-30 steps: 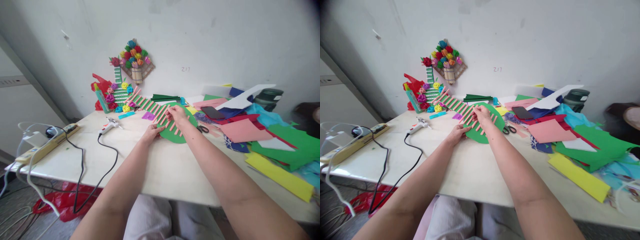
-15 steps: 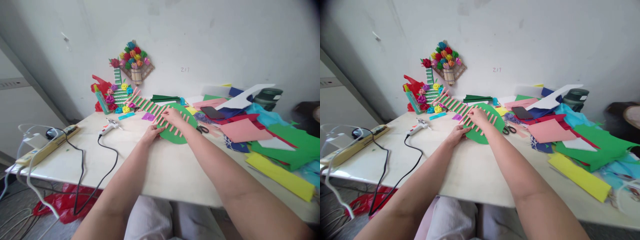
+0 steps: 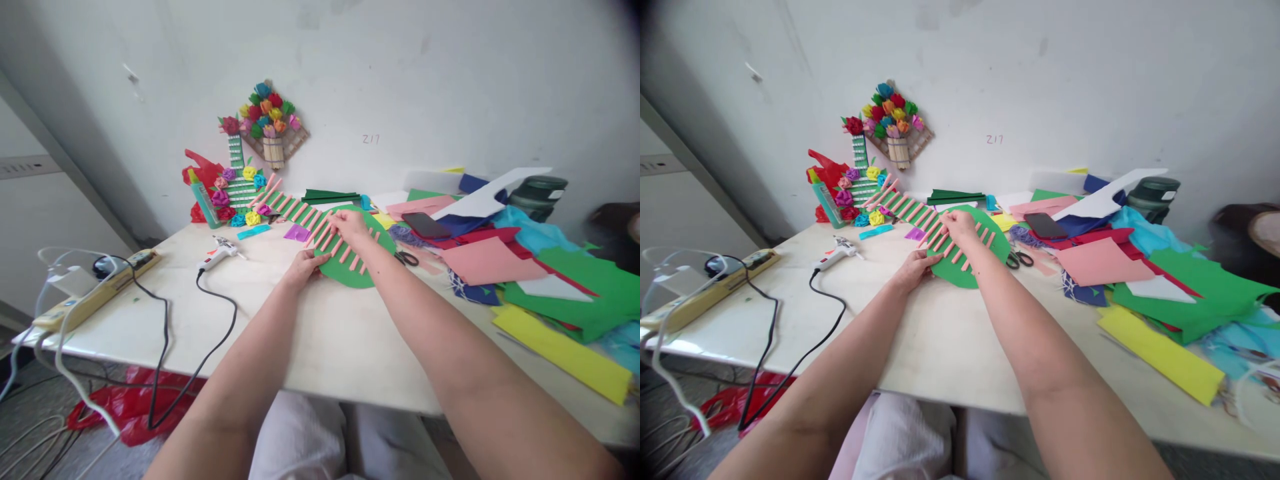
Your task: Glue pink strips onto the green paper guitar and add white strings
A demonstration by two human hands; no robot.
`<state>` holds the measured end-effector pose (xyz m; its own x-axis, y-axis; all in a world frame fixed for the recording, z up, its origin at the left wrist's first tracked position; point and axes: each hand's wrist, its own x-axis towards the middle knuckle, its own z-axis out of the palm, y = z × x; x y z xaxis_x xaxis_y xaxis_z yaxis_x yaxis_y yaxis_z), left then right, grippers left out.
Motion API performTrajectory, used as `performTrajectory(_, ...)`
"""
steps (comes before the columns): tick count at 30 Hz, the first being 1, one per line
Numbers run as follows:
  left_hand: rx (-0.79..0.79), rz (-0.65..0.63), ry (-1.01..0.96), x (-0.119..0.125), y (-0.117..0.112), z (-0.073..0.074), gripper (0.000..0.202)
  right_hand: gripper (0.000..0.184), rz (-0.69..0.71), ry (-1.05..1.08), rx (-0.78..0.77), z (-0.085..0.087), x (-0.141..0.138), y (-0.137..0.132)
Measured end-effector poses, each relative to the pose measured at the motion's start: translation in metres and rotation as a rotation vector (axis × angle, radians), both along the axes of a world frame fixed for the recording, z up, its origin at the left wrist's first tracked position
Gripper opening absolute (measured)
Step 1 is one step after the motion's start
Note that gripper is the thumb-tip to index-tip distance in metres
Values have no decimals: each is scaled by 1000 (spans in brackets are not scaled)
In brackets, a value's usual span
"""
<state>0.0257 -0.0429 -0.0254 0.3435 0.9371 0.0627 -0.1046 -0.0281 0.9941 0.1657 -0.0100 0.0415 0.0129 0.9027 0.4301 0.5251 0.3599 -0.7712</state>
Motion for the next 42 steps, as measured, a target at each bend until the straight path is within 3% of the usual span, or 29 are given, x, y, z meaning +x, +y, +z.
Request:
performTrajectory(3,10,-2,-13,0,2,-3,35,31,-44,93,-9,-3,7,1)
performTrajectory(11,-6,-6,-18,-1,0,-1,30,32,-123,-383,-74,1,0,-8)
performTrajectory(18,14,14,14,0,-1,0,30,25,-150,-526,-95,6,-12,-10)
performTrajectory(21,13,18,5,0,-1,0,29,19,-148,-492,-117,6,-14,-7)
performTrajectory(24,15,-3,-14,0,-1,-1,28,16,-164,-329,-103,3,-9,-1)
performTrajectory(28,11,-21,-24,0,1,-3,29,25,-247,-51,-5,1,2,3)
performTrajectory(31,17,-25,-35,0,2,-3,31,28,-184,-13,22,1,5,1)
performTrajectory(36,-9,-6,-7,0,-2,2,30,24,-75,-228,6,3,-3,-3)
performTrajectory(42,12,2,-3,0,-3,2,29,14,-148,-479,-26,6,-14,-4)
